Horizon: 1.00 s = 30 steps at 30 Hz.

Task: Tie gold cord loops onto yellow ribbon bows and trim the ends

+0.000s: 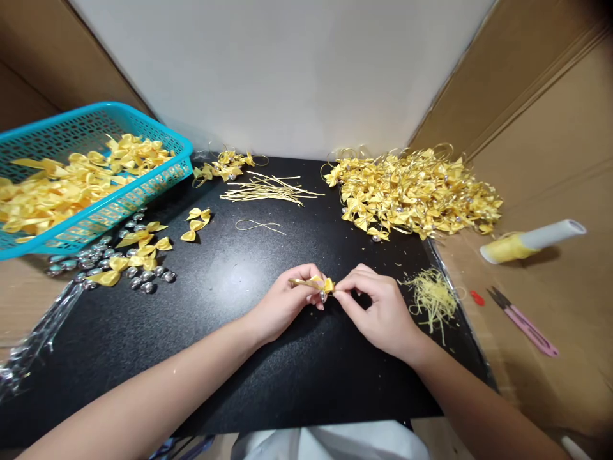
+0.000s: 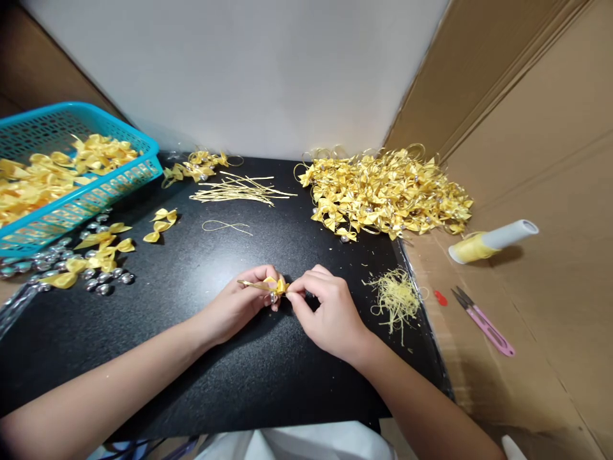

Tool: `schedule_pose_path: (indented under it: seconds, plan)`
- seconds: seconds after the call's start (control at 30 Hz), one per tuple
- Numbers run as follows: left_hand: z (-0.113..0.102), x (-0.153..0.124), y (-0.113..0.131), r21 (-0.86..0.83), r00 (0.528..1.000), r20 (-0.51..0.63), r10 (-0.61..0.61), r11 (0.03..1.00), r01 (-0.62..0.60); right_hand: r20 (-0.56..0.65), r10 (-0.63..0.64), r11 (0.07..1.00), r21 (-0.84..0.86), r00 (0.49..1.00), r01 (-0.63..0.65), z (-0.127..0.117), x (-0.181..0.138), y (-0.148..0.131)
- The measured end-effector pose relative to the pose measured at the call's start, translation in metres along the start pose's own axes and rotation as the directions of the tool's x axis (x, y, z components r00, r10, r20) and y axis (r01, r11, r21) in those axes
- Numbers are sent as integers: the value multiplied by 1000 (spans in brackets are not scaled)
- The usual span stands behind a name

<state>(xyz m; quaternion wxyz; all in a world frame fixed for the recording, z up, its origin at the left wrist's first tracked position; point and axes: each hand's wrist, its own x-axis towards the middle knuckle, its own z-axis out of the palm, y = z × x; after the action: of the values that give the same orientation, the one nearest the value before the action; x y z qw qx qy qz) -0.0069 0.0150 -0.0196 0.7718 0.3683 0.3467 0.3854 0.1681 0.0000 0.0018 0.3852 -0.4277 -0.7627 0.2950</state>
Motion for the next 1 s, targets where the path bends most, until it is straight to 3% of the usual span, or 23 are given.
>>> schedule_pose_path:
  seconds: [0.77, 1.0]
  plan:
    - [0, 0, 5, -100, 997, 27, -67, 993, 69, -21, 26, 999, 48, 999, -25, 2, 0, 1]
    - [1, 0, 3, -140, 1000, 22, -14, 990, 17, -42, 79, 996, 51, 996, -77, 3, 0, 2]
